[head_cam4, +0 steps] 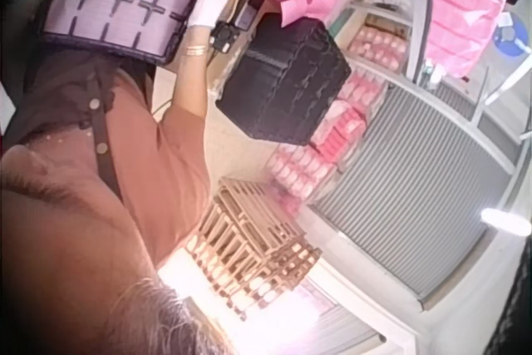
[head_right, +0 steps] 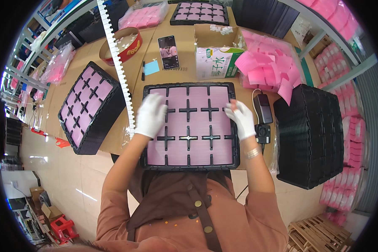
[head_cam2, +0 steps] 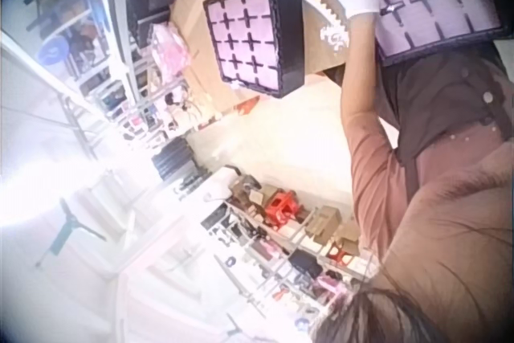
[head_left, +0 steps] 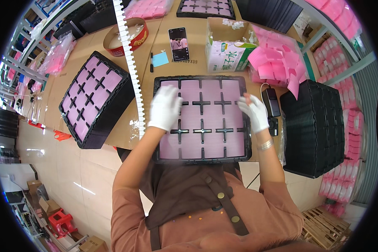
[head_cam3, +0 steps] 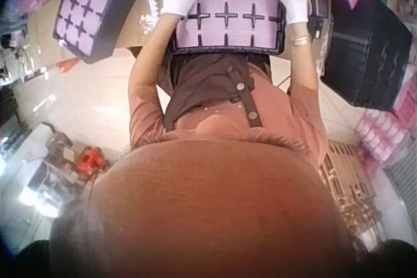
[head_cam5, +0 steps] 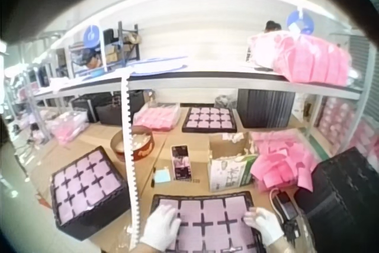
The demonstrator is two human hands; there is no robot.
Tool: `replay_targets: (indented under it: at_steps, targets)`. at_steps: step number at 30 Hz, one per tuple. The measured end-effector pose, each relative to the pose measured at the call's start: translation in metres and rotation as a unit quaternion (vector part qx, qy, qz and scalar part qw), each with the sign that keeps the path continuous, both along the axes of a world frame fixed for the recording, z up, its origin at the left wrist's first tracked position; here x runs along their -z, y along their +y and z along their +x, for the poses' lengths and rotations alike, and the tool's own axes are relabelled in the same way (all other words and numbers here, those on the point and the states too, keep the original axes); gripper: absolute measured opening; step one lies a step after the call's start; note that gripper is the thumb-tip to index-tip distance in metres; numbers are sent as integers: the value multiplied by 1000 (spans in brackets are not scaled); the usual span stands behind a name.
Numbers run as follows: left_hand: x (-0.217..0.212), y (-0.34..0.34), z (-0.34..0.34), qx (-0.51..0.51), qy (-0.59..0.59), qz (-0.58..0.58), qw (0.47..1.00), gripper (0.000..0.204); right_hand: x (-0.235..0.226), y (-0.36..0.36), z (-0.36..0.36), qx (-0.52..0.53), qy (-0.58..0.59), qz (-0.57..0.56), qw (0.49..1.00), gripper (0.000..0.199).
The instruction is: The person assembles black trays by placing pink foam inserts into them and securing the inserts with adhesive strips.
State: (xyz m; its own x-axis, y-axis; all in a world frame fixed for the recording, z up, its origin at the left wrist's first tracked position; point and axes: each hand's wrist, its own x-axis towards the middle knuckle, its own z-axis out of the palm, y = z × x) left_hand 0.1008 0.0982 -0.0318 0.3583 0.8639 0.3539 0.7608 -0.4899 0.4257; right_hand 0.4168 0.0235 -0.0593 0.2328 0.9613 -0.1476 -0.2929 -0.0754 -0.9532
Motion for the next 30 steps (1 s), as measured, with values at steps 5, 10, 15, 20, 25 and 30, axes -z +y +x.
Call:
replay_targets:
  at_steps: [5, 10, 15, 20, 25, 30]
  targets:
    - [34, 5, 34, 70, 163, -10, 984, 56, 21, 74, -35, -73, 64, -70, 993, 24]
    - [34, 10, -10, 39, 164, -77, 983, 64, 42, 86, 1, 14, 54, -86, 995, 13]
    - [39, 18, -2, 57, 188, -2, 980, 67, 72, 104, -7, -11, -48, 8, 999, 10]
    - [17, -27, -48, 228, 185, -12, 956, 61, 13, 40, -1, 40, -45, -66, 996, 8]
    - [-8, -91, -67, 402, 186, -83, 893, 57, -12, -40, -22, -270, -74, -144, 949, 17]
    - [-4, -115, -101, 323, 146, -104, 929, 44, -3, -66, -2, -371, -179, -195, 890, 18]
